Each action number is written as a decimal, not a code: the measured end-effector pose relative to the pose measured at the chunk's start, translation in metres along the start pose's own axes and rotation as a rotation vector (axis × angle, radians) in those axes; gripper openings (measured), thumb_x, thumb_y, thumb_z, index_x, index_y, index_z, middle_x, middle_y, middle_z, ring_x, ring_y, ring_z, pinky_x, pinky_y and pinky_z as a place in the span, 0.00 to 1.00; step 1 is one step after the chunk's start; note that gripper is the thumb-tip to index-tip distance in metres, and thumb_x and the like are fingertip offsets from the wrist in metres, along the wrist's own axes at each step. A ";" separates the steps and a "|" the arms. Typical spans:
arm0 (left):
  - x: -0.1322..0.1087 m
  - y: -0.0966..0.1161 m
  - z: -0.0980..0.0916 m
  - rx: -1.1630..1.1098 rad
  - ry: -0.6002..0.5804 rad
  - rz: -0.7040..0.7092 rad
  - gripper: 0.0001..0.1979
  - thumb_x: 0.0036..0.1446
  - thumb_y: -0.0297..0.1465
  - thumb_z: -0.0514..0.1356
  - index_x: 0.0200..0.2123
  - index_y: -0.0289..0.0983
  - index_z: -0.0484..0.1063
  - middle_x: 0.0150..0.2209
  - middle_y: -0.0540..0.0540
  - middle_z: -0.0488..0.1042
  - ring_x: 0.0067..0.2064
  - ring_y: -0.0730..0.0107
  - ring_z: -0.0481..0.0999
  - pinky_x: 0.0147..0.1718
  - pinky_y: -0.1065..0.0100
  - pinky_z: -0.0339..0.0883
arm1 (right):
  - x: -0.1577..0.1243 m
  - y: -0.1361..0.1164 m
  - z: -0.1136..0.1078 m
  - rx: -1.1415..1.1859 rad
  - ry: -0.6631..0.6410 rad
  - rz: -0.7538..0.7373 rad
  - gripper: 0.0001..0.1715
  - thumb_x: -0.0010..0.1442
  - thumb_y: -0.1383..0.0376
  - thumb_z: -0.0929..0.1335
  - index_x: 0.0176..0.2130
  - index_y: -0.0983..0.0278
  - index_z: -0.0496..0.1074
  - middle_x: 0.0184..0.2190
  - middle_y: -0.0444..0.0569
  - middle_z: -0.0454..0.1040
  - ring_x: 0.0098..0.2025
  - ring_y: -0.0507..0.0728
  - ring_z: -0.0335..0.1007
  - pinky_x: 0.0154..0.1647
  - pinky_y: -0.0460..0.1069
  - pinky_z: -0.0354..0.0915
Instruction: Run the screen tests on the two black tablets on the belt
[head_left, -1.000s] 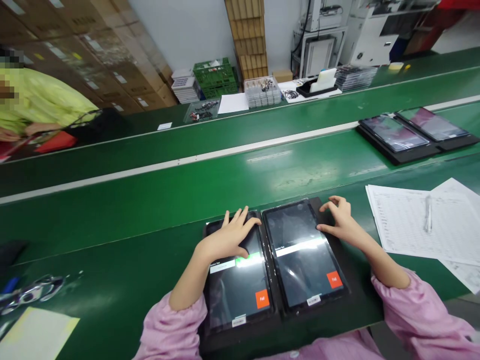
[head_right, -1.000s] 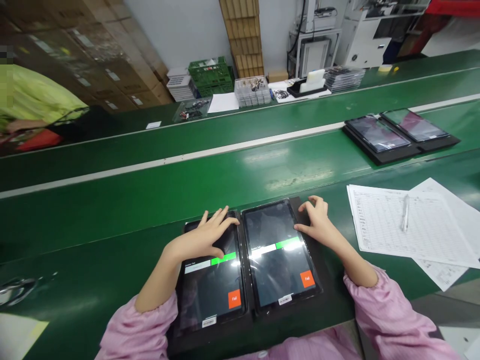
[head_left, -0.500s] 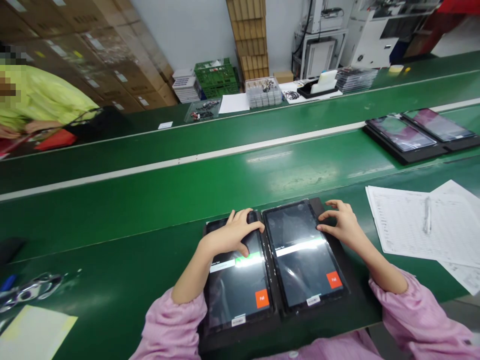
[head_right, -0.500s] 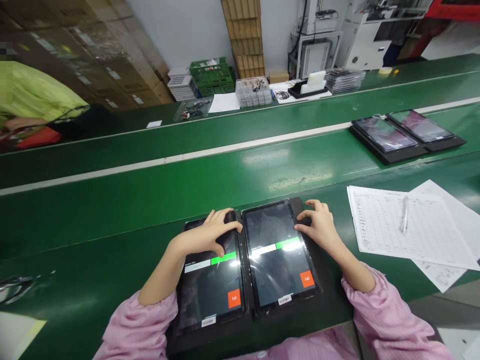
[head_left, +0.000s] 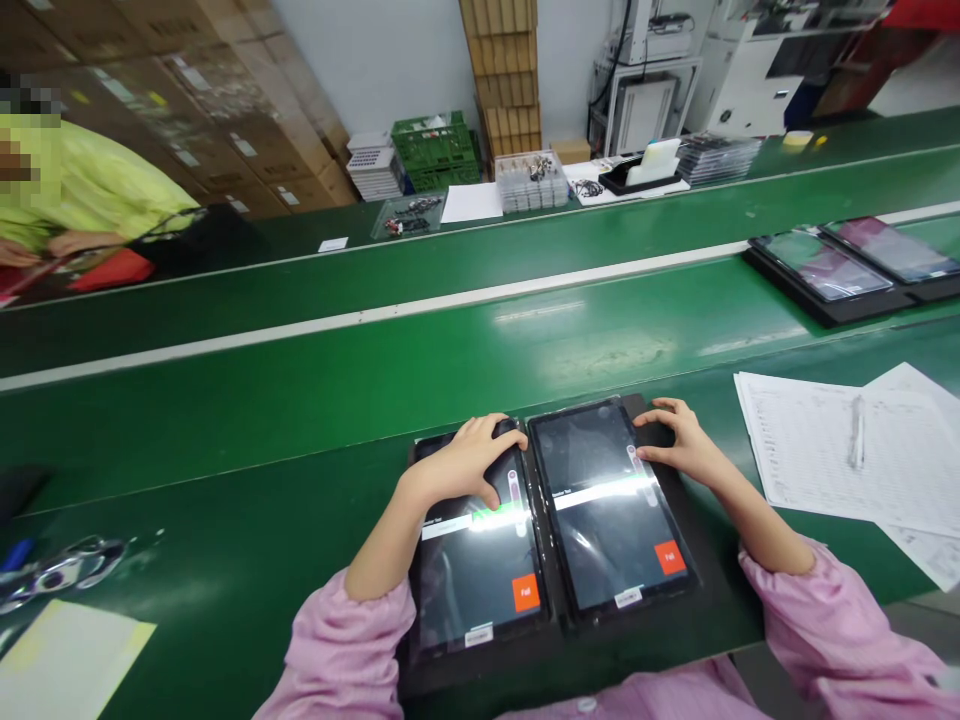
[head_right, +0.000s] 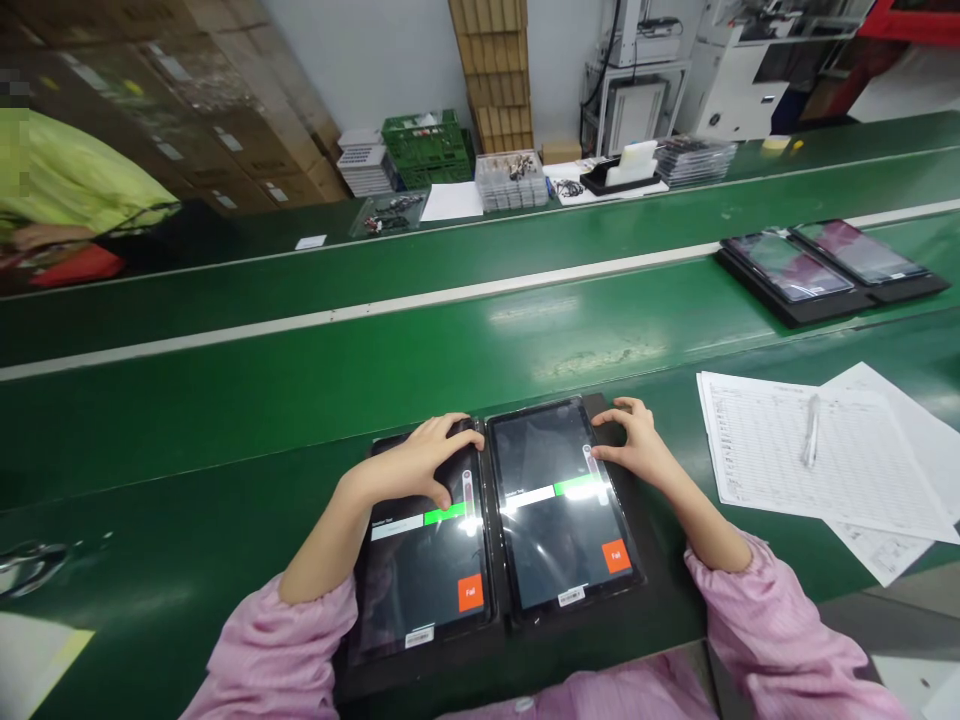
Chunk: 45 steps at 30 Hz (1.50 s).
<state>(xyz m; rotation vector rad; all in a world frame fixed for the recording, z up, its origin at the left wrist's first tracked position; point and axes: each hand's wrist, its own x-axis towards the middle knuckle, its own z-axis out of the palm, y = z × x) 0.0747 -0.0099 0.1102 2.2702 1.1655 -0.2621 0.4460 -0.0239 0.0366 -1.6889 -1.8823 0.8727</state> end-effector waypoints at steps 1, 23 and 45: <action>0.000 0.001 -0.001 -0.002 -0.005 -0.009 0.41 0.38 0.23 0.78 0.54 0.46 0.65 0.62 0.38 0.57 0.64 0.38 0.57 0.62 0.43 0.56 | 0.000 0.000 0.000 0.014 0.002 0.001 0.21 0.48 0.61 0.81 0.43 0.56 0.80 0.56 0.56 0.60 0.63 0.75 0.54 0.64 0.71 0.56; 0.004 0.003 -0.001 -0.043 0.027 0.003 0.44 0.38 0.23 0.77 0.57 0.43 0.60 0.59 0.39 0.61 0.63 0.42 0.63 0.66 0.34 0.38 | 0.003 -0.006 0.007 0.329 0.002 0.012 0.26 0.53 0.49 0.71 0.49 0.55 0.75 0.53 0.53 0.64 0.59 0.69 0.61 0.60 0.63 0.63; 0.005 0.004 0.000 -0.036 0.030 -0.020 0.57 0.35 0.23 0.79 0.65 0.41 0.51 0.63 0.34 0.60 0.65 0.40 0.60 0.67 0.38 0.41 | 0.007 -0.003 0.030 0.245 0.214 -0.029 0.22 0.60 0.50 0.62 0.43 0.58 0.76 0.47 0.55 0.66 0.55 0.68 0.62 0.54 0.63 0.66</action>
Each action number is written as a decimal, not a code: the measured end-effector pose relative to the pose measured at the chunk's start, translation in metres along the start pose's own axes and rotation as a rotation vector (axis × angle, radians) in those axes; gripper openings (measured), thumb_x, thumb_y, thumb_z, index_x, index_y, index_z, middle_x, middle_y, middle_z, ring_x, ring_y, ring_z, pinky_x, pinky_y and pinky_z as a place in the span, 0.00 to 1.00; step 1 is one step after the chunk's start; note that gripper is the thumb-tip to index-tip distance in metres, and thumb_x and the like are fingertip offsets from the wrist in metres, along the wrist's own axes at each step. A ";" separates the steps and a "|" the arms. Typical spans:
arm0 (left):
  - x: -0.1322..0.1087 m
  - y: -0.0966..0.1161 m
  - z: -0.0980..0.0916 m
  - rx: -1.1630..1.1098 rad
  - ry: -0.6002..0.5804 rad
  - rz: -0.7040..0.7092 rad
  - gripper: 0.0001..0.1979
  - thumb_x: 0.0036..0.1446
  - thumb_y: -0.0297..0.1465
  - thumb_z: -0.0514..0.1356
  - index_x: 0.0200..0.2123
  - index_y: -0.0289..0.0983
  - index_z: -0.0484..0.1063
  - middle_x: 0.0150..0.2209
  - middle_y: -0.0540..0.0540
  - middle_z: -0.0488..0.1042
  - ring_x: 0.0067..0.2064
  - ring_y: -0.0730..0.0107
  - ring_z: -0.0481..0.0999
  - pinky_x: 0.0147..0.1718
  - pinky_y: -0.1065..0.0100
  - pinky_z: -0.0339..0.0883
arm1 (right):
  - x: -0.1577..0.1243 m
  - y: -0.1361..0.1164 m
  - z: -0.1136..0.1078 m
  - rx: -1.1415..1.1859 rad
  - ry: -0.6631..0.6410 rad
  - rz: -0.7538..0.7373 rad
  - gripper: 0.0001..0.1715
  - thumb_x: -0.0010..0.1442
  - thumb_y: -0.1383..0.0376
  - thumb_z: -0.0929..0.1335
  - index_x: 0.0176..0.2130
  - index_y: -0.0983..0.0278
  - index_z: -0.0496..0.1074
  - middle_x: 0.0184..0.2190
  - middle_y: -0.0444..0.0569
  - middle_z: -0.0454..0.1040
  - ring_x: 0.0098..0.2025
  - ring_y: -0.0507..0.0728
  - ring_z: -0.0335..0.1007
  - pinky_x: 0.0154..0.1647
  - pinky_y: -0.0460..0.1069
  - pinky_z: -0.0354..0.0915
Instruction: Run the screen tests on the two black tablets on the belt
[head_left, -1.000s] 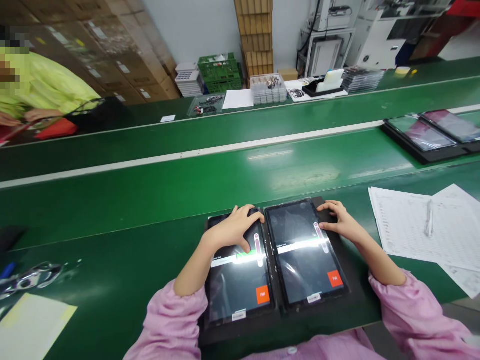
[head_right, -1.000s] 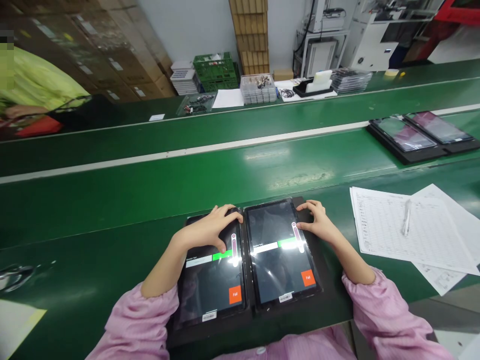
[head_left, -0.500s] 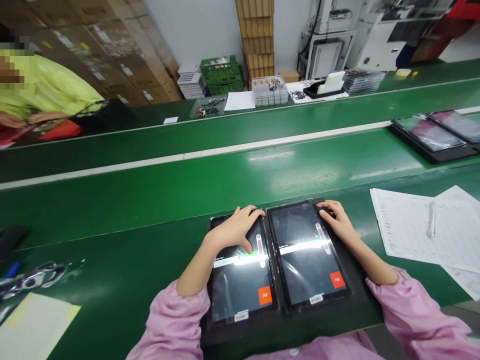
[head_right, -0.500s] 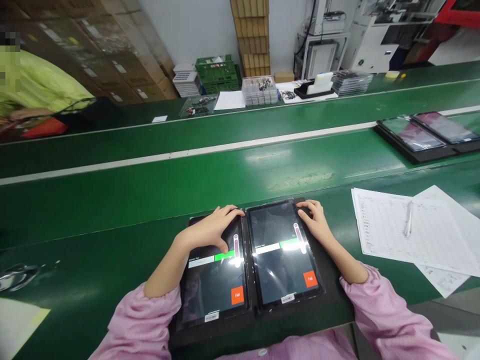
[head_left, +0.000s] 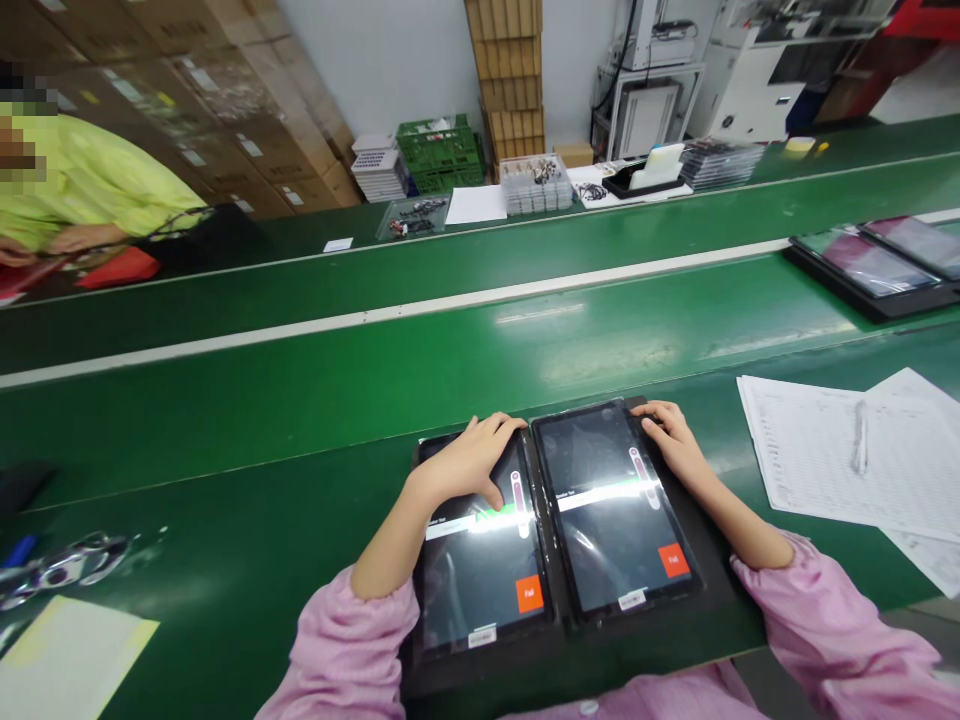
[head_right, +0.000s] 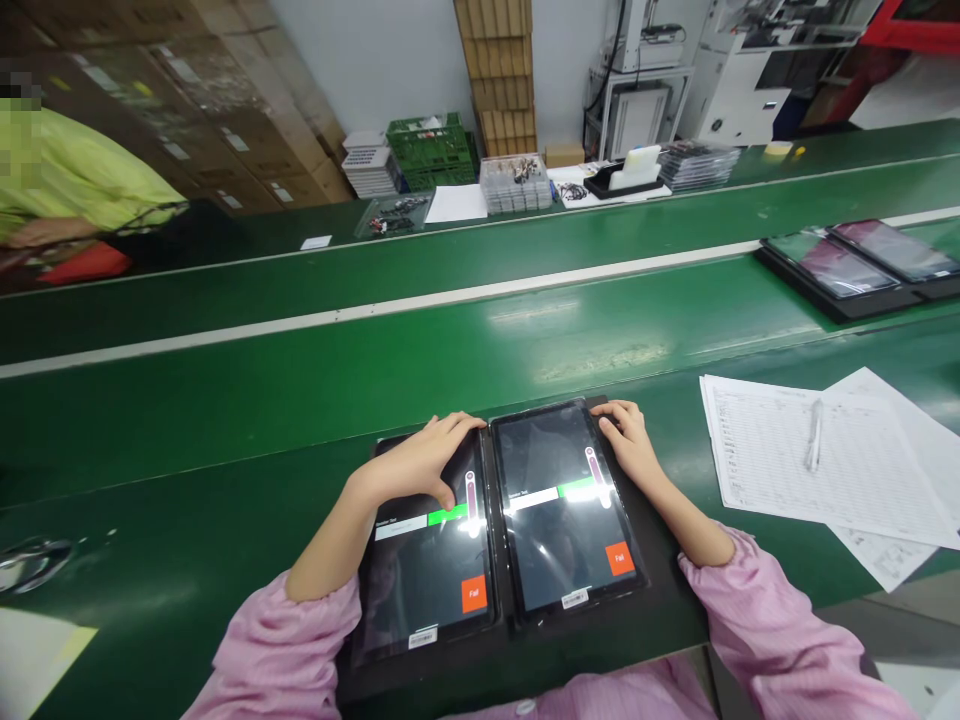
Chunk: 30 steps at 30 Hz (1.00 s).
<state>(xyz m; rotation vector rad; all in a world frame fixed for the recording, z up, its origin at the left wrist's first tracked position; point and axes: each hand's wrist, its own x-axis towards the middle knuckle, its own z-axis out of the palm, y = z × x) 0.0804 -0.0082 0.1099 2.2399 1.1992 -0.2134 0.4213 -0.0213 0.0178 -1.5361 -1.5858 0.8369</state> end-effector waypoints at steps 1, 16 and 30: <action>0.000 -0.001 0.001 0.007 -0.006 -0.005 0.60 0.35 0.24 0.79 0.67 0.40 0.48 0.64 0.32 0.58 0.67 0.39 0.57 0.67 0.38 0.40 | 0.000 0.000 0.000 -0.002 0.003 0.000 0.22 0.60 0.50 0.62 0.43 0.58 0.76 0.47 0.55 0.66 0.55 0.68 0.62 0.54 0.62 0.66; -0.014 0.007 -0.016 0.181 0.079 -0.128 0.39 0.58 0.29 0.68 0.68 0.39 0.55 0.66 0.38 0.61 0.66 0.50 0.62 0.67 0.48 0.50 | 0.000 0.007 0.003 -0.016 0.030 -0.031 0.21 0.61 0.50 0.62 0.43 0.57 0.77 0.46 0.53 0.67 0.54 0.67 0.62 0.50 0.60 0.66; -0.005 0.009 -0.020 0.220 0.326 -0.157 0.12 0.67 0.24 0.57 0.49 0.43 0.75 0.48 0.52 0.79 0.49 0.60 0.79 0.43 0.65 0.70 | -0.001 0.004 0.002 -0.018 0.026 -0.023 0.21 0.61 0.49 0.62 0.43 0.57 0.76 0.46 0.53 0.67 0.53 0.67 0.62 0.50 0.61 0.66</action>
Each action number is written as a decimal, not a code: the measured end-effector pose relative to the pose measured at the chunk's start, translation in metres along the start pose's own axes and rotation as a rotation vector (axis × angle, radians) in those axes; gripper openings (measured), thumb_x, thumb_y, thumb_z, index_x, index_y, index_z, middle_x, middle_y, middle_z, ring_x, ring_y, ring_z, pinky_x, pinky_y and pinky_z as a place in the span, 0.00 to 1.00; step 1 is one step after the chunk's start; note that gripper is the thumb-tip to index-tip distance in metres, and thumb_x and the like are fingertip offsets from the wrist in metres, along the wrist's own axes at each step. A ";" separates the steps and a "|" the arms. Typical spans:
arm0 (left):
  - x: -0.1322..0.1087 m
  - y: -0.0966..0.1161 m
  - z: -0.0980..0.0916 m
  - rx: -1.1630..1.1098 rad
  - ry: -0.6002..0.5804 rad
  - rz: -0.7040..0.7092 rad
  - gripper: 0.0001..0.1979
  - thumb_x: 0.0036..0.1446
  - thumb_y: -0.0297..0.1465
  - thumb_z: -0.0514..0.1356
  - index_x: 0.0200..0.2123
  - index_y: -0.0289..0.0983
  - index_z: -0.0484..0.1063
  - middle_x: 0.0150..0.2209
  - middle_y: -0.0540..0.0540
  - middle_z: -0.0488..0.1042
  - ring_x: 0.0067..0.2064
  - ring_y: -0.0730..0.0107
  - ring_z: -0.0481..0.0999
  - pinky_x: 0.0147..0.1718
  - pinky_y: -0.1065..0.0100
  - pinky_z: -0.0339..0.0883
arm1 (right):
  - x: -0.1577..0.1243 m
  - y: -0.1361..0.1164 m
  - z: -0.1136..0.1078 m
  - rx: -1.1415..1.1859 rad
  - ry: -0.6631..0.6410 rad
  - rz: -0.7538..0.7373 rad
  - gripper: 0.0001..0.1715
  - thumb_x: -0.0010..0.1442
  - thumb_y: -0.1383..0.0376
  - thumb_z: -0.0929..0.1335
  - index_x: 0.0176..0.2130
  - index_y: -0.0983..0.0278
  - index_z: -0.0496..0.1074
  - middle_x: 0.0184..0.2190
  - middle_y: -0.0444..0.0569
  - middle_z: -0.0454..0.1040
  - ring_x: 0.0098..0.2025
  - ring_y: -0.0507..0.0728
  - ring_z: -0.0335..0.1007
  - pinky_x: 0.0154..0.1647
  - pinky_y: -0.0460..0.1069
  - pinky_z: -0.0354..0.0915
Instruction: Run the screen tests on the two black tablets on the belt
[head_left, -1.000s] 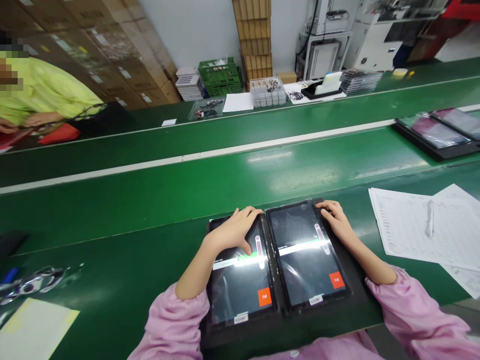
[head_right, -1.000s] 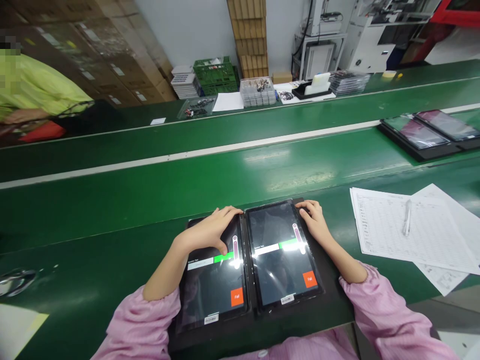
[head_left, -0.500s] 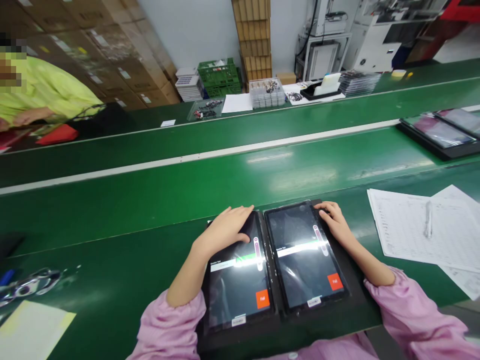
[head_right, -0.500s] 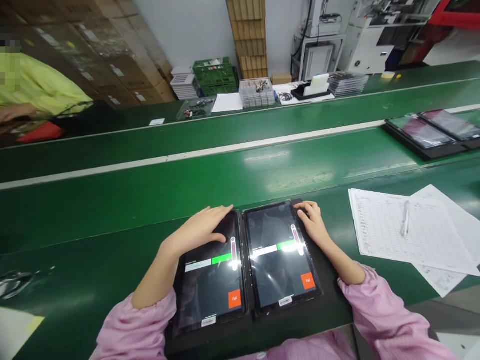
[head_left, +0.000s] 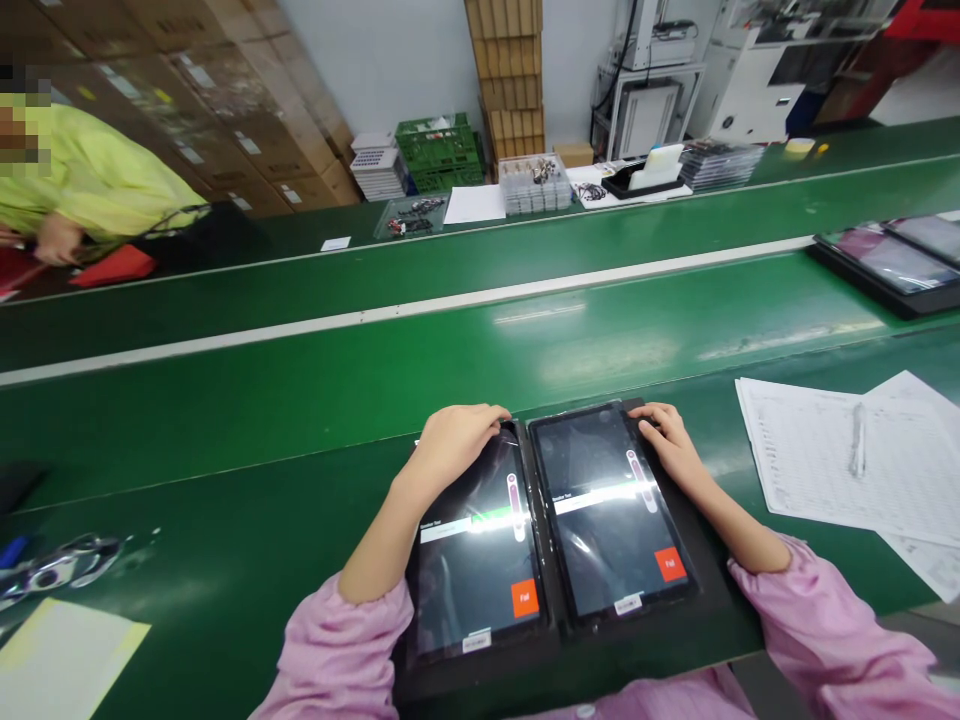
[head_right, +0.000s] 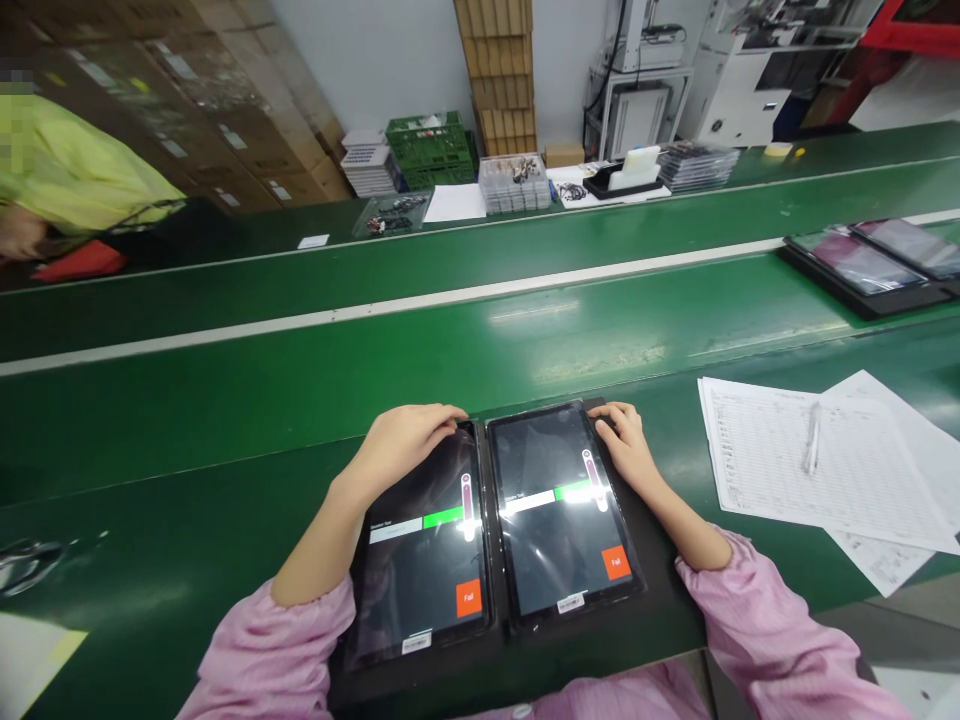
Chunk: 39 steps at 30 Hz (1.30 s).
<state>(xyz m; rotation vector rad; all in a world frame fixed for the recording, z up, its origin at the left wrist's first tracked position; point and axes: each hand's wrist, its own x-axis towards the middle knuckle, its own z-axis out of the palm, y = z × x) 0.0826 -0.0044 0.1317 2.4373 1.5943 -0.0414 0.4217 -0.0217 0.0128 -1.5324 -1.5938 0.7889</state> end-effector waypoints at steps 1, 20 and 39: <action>0.001 0.000 0.001 -0.010 0.006 -0.012 0.12 0.68 0.24 0.56 0.49 0.43 0.75 0.49 0.52 0.79 0.49 0.61 0.79 0.42 0.65 0.70 | 0.000 -0.001 0.000 0.004 0.000 0.005 0.21 0.60 0.49 0.62 0.43 0.57 0.76 0.46 0.54 0.67 0.53 0.67 0.62 0.50 0.61 0.66; 0.005 0.001 0.004 -0.091 0.029 -0.103 0.09 0.65 0.24 0.60 0.46 0.42 0.72 0.41 0.55 0.80 0.43 0.65 0.80 0.36 0.68 0.65 | 0.001 0.002 0.000 -0.031 -0.014 -0.005 0.20 0.62 0.50 0.62 0.44 0.57 0.76 0.46 0.53 0.66 0.54 0.67 0.61 0.50 0.60 0.66; 0.017 -0.002 0.024 -0.247 0.042 -0.068 0.08 0.59 0.31 0.69 0.42 0.41 0.78 0.44 0.50 0.79 0.46 0.60 0.78 0.42 0.67 0.68 | 0.000 -0.001 -0.001 -0.028 -0.018 0.003 0.22 0.60 0.49 0.62 0.44 0.58 0.75 0.46 0.54 0.66 0.54 0.68 0.61 0.51 0.62 0.65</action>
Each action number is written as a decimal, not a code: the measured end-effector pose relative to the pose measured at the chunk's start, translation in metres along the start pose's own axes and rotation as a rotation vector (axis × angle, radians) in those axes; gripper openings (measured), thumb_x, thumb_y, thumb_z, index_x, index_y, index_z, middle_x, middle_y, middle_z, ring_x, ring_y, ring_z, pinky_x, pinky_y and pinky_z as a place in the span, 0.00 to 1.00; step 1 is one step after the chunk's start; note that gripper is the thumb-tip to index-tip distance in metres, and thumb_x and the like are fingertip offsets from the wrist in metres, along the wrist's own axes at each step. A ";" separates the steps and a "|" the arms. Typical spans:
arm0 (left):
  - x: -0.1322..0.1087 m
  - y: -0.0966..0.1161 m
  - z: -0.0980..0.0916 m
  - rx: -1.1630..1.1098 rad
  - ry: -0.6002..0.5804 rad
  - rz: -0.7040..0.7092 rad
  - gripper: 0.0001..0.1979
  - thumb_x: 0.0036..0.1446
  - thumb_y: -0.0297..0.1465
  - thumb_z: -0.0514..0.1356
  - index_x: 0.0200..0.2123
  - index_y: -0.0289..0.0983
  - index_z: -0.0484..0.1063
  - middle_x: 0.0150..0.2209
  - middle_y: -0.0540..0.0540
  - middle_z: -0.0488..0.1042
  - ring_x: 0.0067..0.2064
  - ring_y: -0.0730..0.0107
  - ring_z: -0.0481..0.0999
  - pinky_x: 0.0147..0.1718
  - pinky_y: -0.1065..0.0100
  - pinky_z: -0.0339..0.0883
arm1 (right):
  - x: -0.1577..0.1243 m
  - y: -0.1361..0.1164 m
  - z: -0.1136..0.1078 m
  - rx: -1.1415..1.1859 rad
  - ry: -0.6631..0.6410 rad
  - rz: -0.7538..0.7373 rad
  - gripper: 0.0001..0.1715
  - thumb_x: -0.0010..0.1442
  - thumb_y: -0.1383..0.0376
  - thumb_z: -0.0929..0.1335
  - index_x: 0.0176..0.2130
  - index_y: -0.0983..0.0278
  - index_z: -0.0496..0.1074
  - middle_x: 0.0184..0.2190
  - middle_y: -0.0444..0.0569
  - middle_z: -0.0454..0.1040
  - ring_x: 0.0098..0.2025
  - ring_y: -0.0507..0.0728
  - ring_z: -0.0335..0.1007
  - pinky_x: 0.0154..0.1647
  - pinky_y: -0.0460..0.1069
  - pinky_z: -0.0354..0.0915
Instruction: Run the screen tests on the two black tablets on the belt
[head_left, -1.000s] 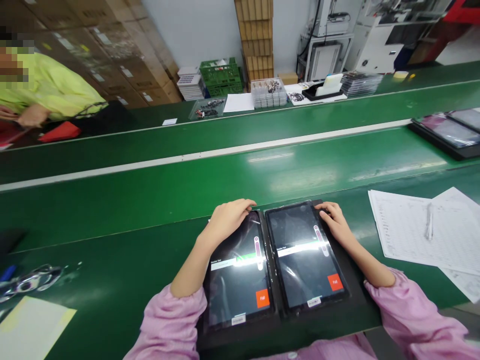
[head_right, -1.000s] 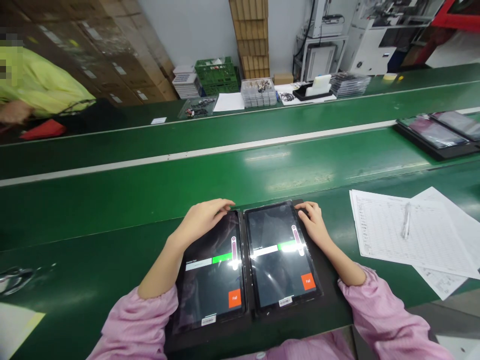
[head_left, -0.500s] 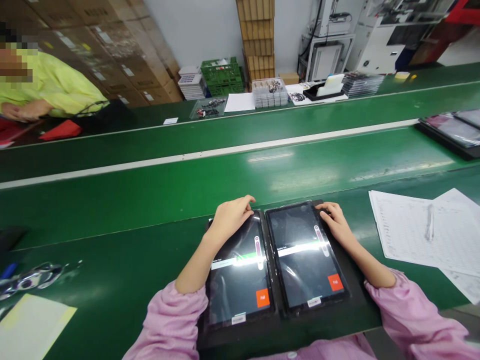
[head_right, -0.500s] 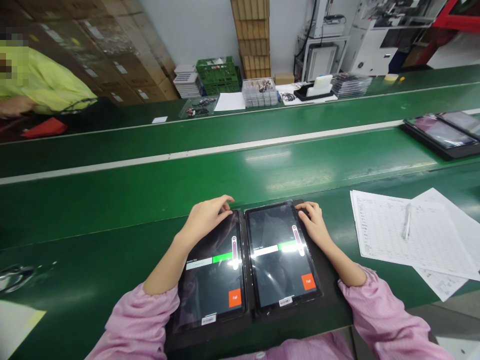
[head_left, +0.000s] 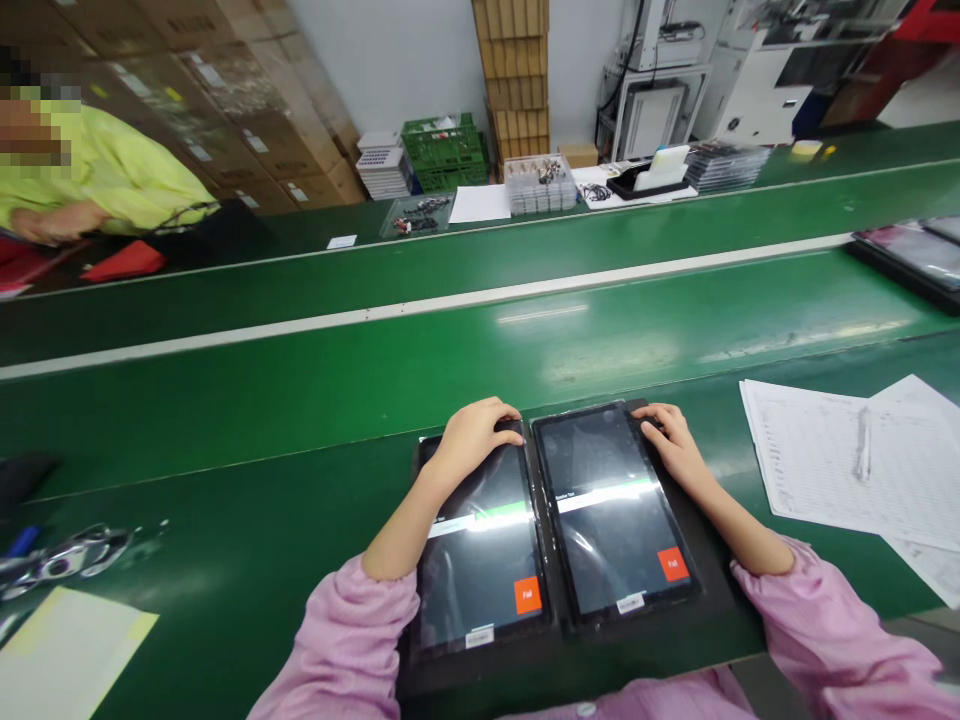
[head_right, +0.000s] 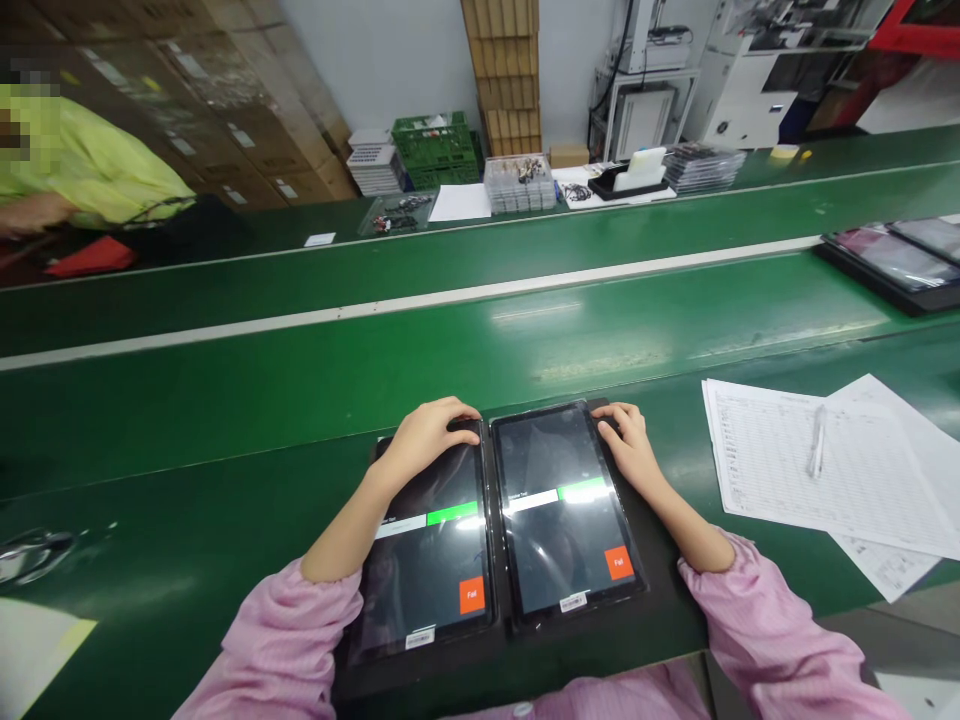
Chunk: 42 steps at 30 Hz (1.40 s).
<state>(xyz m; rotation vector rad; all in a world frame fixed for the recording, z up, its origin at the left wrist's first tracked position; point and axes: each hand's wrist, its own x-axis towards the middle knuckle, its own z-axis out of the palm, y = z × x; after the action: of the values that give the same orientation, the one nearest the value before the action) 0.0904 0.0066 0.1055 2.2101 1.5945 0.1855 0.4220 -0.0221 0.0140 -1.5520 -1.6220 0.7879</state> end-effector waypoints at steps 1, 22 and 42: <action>0.000 0.000 0.000 -0.018 0.001 -0.009 0.07 0.58 0.31 0.69 0.42 0.41 0.78 0.43 0.50 0.79 0.46 0.61 0.78 0.41 0.67 0.68 | 0.000 0.000 0.000 -0.002 -0.003 0.001 0.22 0.60 0.48 0.62 0.44 0.58 0.75 0.46 0.54 0.66 0.54 0.68 0.61 0.51 0.62 0.65; -0.032 -0.011 -0.018 0.063 -0.254 0.128 0.29 0.69 0.33 0.57 0.70 0.39 0.54 0.68 0.38 0.56 0.69 0.53 0.56 0.69 0.43 0.38 | 0.005 -0.005 -0.010 0.000 0.020 -0.046 0.24 0.61 0.45 0.62 0.41 0.58 0.74 0.43 0.54 0.69 0.50 0.67 0.66 0.49 0.60 0.67; -0.064 0.004 -0.022 0.184 -0.309 0.111 0.43 0.56 0.40 0.72 0.69 0.49 0.54 0.72 0.31 0.34 0.72 0.38 0.32 0.63 0.29 0.27 | -0.023 -0.065 -0.008 -0.184 -0.235 -0.532 0.26 0.71 0.48 0.59 0.41 0.51 0.83 0.59 0.52 0.68 0.59 0.71 0.61 0.62 0.73 0.52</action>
<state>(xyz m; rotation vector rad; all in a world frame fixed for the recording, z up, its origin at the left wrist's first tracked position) 0.0648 -0.0490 0.1353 2.3292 1.3682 -0.2711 0.3935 -0.0506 0.0711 -1.0846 -2.2033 0.5507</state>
